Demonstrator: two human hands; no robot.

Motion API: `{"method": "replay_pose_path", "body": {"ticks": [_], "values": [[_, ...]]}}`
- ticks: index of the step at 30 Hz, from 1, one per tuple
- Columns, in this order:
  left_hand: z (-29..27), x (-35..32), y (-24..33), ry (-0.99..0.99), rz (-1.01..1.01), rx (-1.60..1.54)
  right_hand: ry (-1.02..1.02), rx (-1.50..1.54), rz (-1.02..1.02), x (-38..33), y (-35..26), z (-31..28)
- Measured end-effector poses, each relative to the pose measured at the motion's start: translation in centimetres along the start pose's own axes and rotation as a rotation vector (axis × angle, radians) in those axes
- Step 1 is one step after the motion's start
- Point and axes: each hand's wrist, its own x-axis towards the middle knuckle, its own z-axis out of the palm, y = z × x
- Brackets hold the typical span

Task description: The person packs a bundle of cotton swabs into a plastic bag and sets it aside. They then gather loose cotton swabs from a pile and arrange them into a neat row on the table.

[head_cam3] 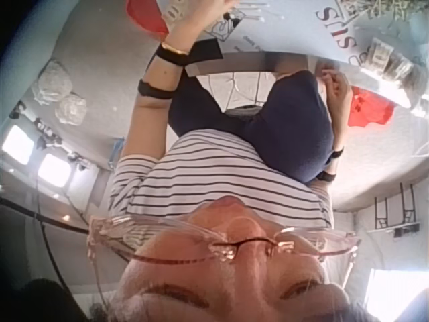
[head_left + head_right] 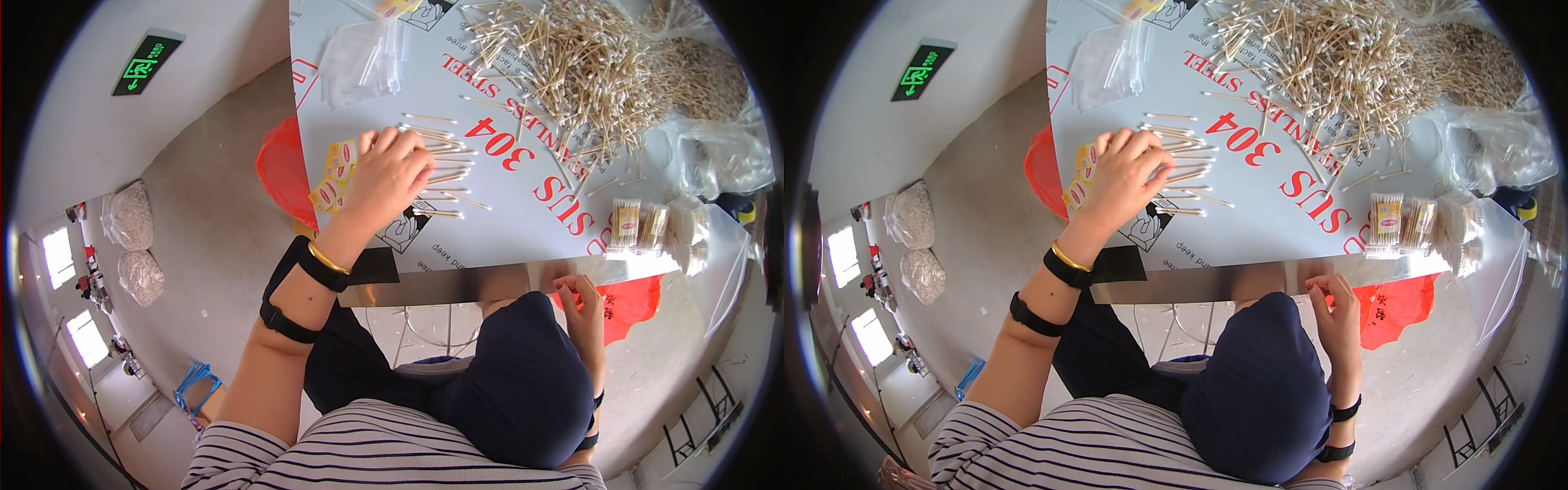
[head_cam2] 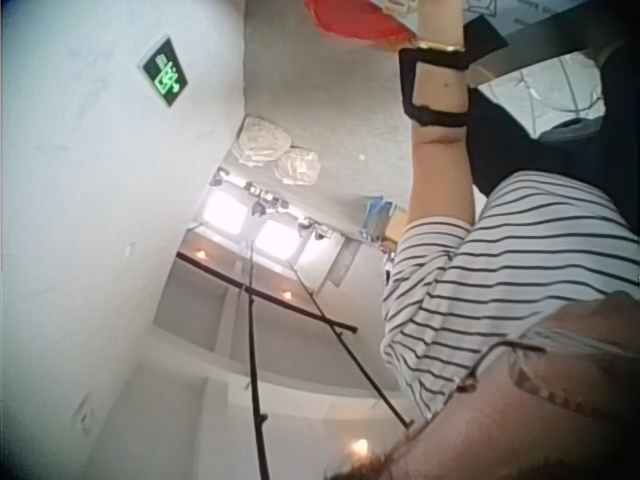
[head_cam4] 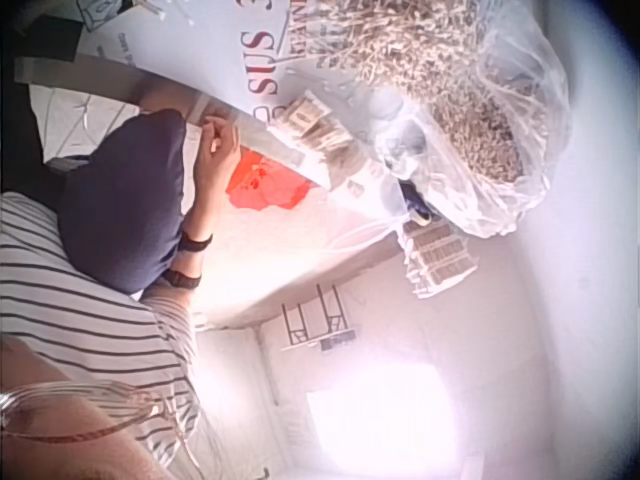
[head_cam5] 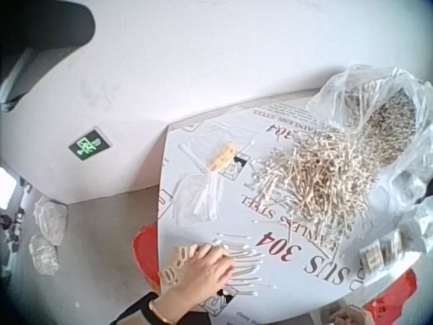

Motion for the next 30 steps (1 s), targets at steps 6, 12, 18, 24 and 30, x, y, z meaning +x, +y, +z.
{"method": "replay_pose_path", "body": {"ticks": [6,12,18,24,30], "values": [[1.0,2.6,-0.4,0.172,-0.116,-0.141,-0.008,-0.004,-0.021,0.2,-0.6,0.2],[1.5,2.5,-0.8,0.016,-0.116,-0.048,-0.001,0.013,-0.031,0.0,-0.4,0.2],[1.3,1.1,0.7,-0.03,-0.166,-0.125,0.003,0.025,-0.024,0.0,0.2,0.3],[1.0,-0.4,1.8,-0.036,-0.156,-0.155,0.007,0.022,-0.03,-0.2,0.6,0.1],[0.8,-1.9,3.1,-0.037,-0.182,-0.161,0.026,0.011,-0.032,-0.6,0.3,-0.7]]}}
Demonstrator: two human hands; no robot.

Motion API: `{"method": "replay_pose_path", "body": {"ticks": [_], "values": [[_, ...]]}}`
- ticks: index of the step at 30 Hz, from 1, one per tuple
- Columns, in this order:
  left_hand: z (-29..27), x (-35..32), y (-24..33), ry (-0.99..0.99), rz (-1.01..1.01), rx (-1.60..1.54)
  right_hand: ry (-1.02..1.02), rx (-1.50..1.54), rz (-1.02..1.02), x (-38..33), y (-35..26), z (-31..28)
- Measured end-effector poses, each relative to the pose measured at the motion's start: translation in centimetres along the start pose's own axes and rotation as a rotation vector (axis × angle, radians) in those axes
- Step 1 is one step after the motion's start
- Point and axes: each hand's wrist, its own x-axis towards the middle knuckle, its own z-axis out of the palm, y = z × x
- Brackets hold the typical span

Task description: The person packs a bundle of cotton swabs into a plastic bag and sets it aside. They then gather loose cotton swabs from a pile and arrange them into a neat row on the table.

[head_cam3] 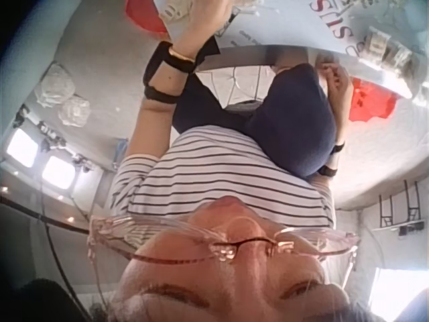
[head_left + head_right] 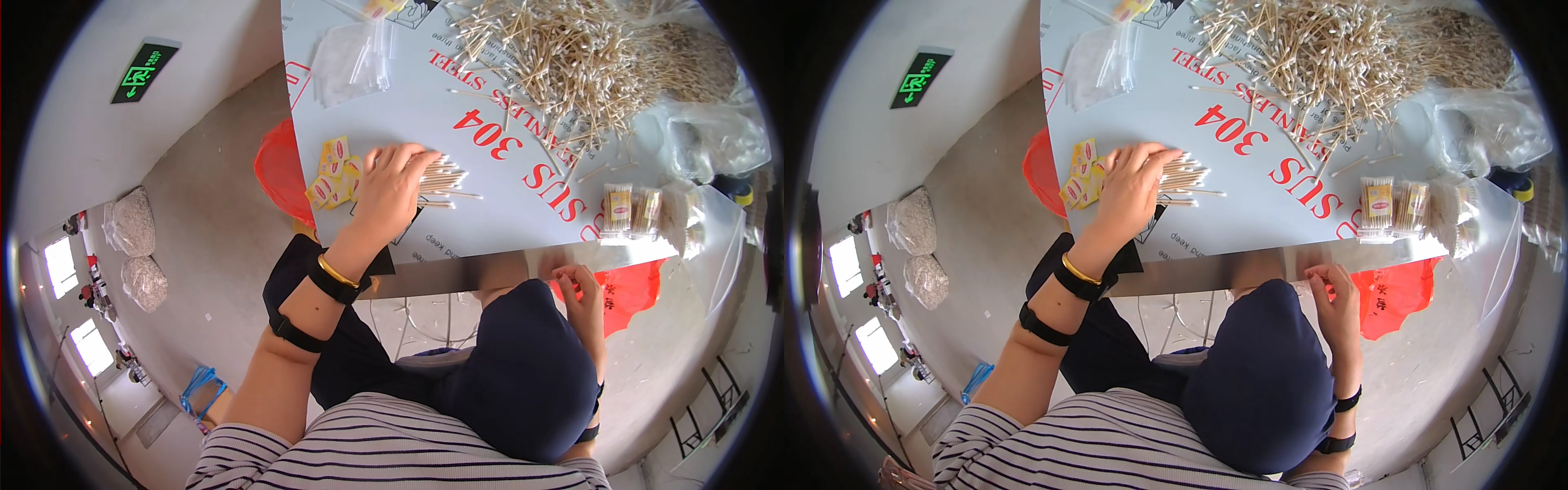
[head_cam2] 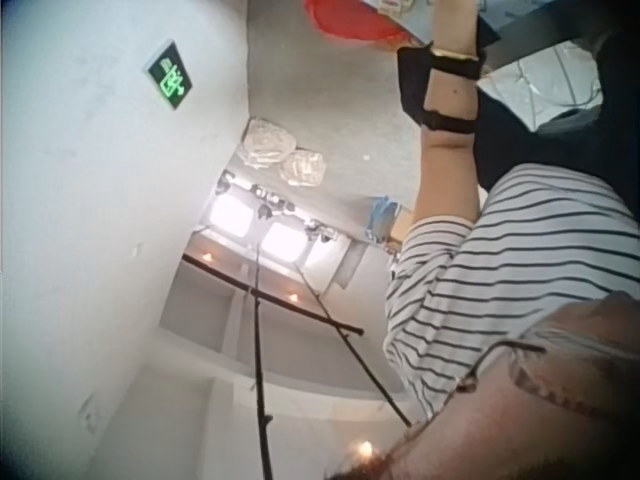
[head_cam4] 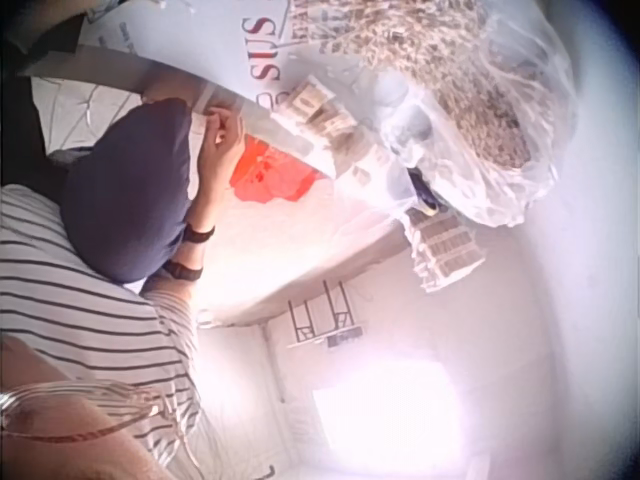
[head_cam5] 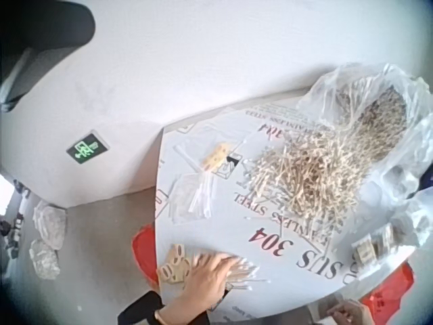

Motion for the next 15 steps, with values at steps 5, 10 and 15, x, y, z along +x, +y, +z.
{"method": "replay_pose_path", "body": {"ticks": [5,10,15], "values": [[-0.3,-1.2,1.1,0.005,0.017,0.002,0.089,-0.024,0.007,-1.2,-1.0,-2.1],[-0.1,-2.7,1.5,0.006,0.052,0.04,0.267,0.0,-0.067,-3.5,-3.0,-6.8],[-1.1,-3.1,1.4,0.112,0.092,0.1,0.447,-0.003,-0.216,-9.6,-8.1,-12.0]]}}
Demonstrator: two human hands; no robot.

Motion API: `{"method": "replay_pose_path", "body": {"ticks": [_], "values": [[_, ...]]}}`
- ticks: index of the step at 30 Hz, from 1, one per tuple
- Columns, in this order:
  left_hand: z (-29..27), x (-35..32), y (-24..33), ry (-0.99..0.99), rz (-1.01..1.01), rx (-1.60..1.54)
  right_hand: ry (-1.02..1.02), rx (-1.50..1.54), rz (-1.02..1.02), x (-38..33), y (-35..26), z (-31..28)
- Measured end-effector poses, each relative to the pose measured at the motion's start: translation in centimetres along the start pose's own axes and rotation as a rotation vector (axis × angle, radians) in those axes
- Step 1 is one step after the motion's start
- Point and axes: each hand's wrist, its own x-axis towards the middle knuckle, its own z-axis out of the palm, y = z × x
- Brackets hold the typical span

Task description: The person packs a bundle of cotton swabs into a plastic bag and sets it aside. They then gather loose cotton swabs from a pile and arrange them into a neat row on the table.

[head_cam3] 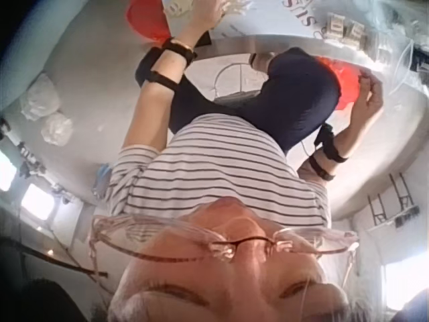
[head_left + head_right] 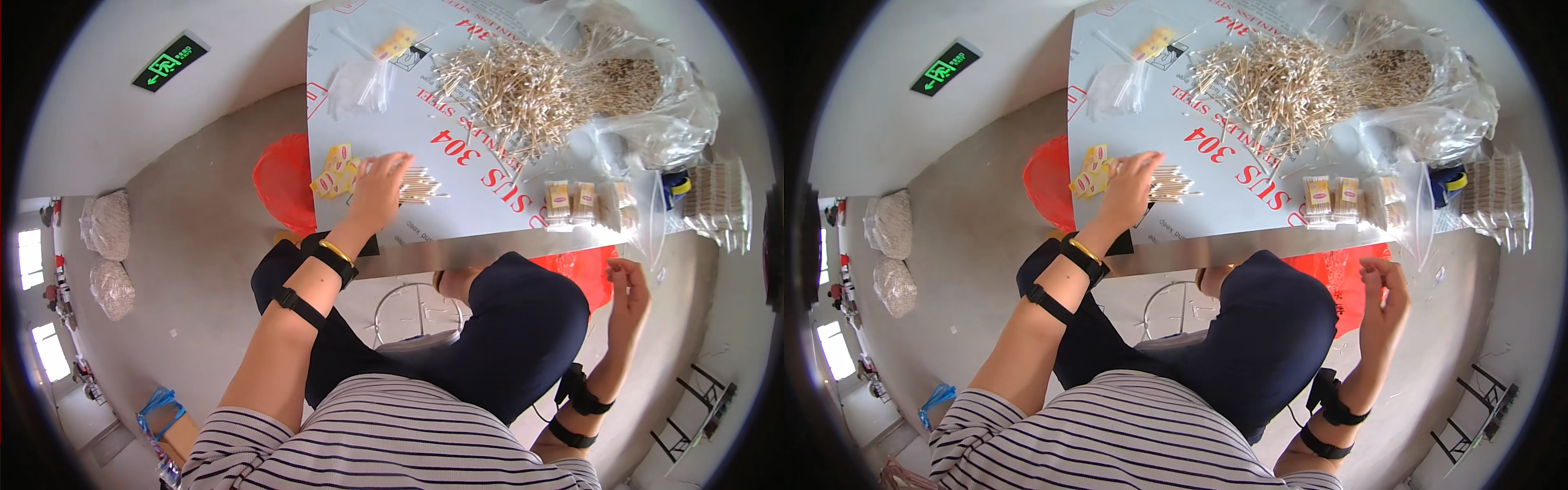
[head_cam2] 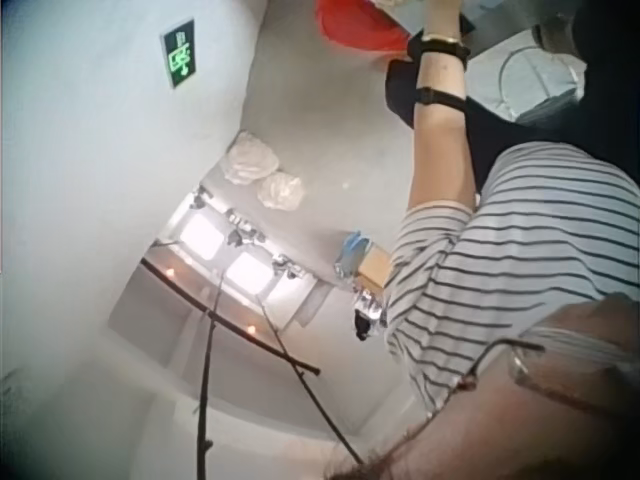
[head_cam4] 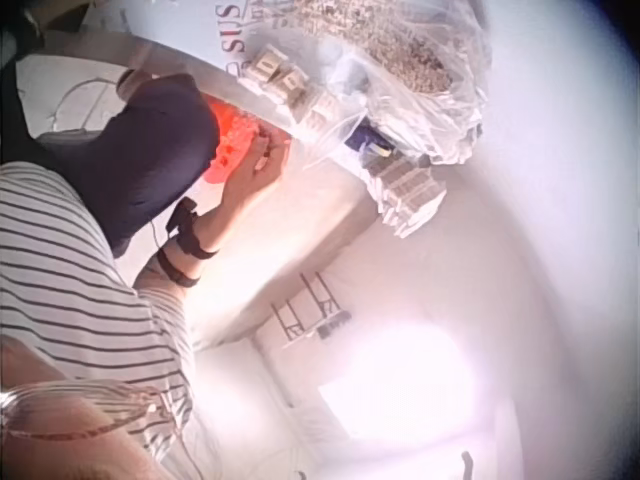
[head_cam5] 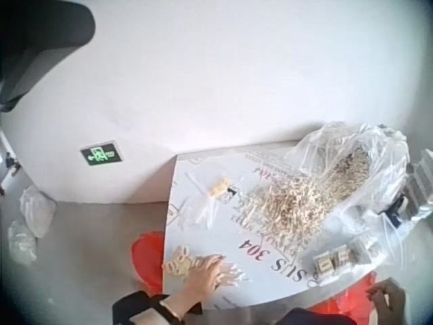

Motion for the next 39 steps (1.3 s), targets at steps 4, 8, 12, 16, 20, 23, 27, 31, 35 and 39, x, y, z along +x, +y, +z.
{"method": "replay_pose_path", "body": {"ticks": [4,8,12,16,20,23,27,31,35,39], "values": [[-1.8,-1.7,-0.2,0.191,-0.164,-0.117,0.039,0.116,-0.259,-3.3,-6.0,-1.8],[-0.2,-6.2,-0.1,0.145,-0.232,-0.091,-0.231,0.472,-0.158,-3.5,-7.4,7.7],[0.5,-7.1,1.6,0.057,-0.261,-0.124,-0.322,0.658,-0.069,-0.5,0.2,20.9],[0.2,-5.7,2.0,0.127,-0.35,-0.463,-0.201,0.484,-0.192,2.9,3.7,28.8],[1.9,-4.3,0.9,0.211,-0.408,-0.655,-0.18,0.479,-0.196,5.3,4.4,32.2],[3.0,-3.4,0.6,0.236,-0.382,-0.716,-0.165,0.373,-0.255,6.5,4.7,33.4],[4.0,-2.4,0.3,0.219,-0.315,-0.698,-0.224,0.304,-0.366,6.2,2.5,35.2],[4.4,-1.5,0.6,0.181,-0.267,-0.754,-0.318,0.325,-0.35,5.7,1.1,36.8],[4.3,-1.3,0.8,0.159,-0.291,-0.815,-0.34,0.428,-0.33,5.4,0.7,36.9],[4.4,-1.4,0.8,0.243,-0.313,-0.865,-0.336,0.487,-0.286,5.4,0.6,36.4]]}}
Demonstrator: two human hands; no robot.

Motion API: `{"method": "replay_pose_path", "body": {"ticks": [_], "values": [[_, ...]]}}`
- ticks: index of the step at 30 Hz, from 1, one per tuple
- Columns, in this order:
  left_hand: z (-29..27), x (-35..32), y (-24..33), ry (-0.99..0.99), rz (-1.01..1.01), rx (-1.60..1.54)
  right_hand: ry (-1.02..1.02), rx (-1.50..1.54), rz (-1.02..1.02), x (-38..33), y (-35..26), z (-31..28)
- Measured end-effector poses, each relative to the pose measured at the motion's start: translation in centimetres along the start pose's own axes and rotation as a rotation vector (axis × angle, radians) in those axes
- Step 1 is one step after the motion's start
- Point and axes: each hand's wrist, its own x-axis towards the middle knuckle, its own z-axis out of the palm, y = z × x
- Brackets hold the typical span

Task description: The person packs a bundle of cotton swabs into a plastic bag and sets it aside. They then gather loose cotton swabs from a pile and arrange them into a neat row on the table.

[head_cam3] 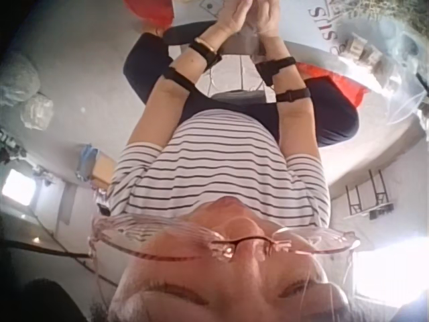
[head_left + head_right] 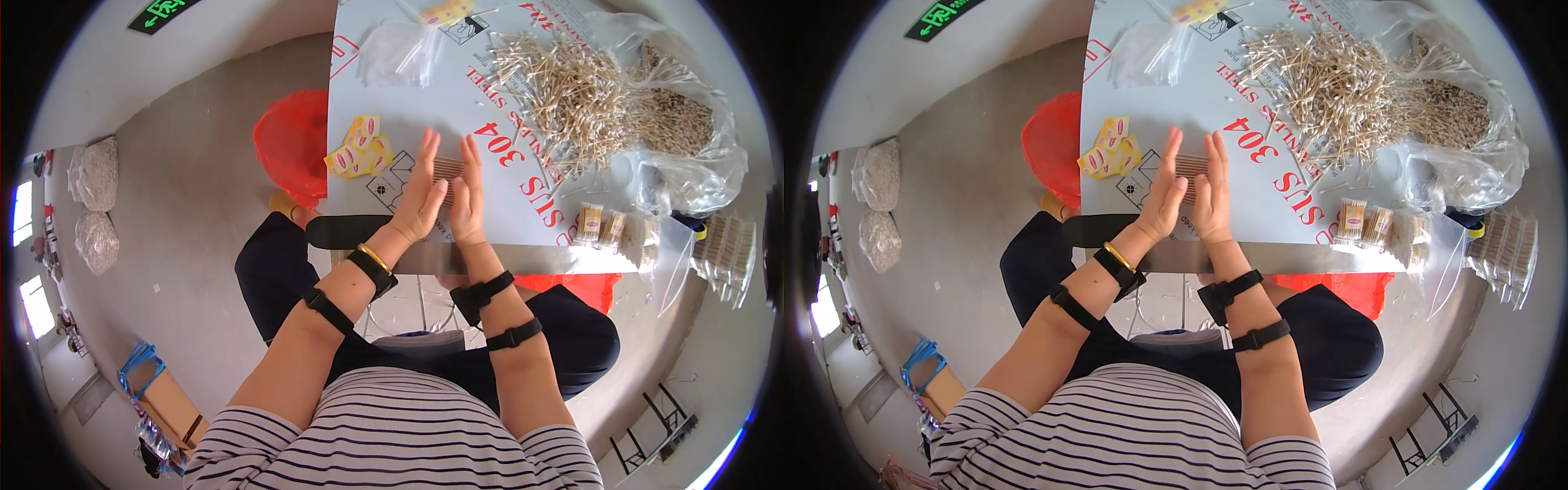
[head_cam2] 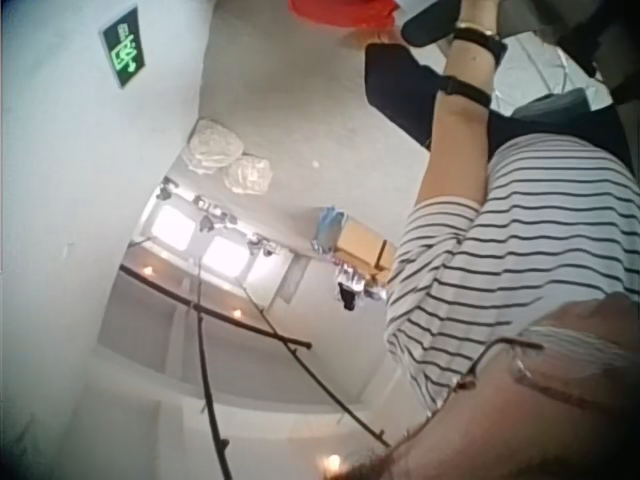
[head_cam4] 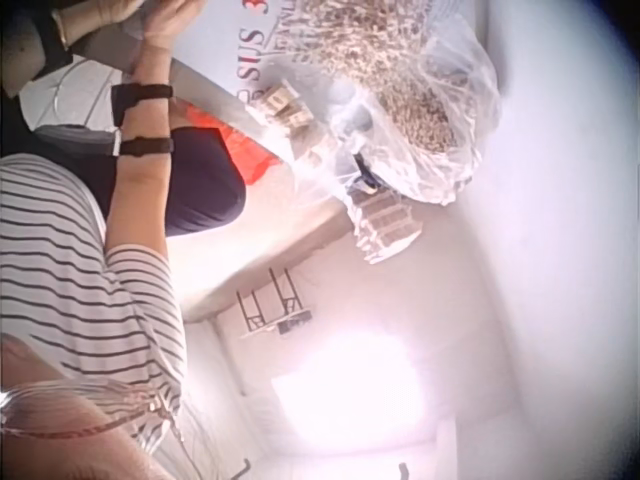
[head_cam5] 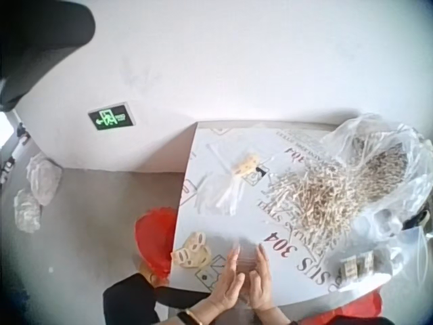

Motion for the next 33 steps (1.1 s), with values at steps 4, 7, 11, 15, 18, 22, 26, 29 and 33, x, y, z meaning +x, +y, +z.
{"method": "replay_pose_path", "body": {"ticks": [4,7,11,15,18,22,26,29,33], "values": [[-3.0,-1.1,0.6,0.108,-0.007,-0.032,0.0,-0.225,-0.042,-1.0,-0.5,-2.4],[-4.8,-3.0,0.5,0.068,0.01,0.063,-0.173,-0.717,-0.133,-2.3,-1.1,-2.4],[-5.1,-5.2,0.6,-0.01,0.022,0.247,-0.299,-0.952,-0.138,-2.7,-1.0,-0.5],[-4.7,-5.4,0.8,-0.025,0.047,0.334,-0.282,-1.041,-0.174,-1.9,0.4,-0.1],[-4.6,-5.4,0.7,-0.021,0.044,0.418,-0.297,-1.039,-0.182,-1.8,0.7,-0.1],[-4.2,-5.4,0.7,-0.053,0.045,0.579,-0.307,-1.075,-0.18,-1.8,0.9,0.0],[-4.1,-5.4,0.8,-0.089,0.082,0.615,-0.303,-1.085,-0.188,-1.7,0.9,-0.1],[-4.0,-5.5,0.7,-0.1,0.097,0.632,-0.317,-1.087,-0.186,-1.6,0.7,-0.1],[-3.9,-5.5,0.6,-0.093,0.097,0.641,-0.315,-1.053,-0.196,-1.5,0.8,-0.3]]}}
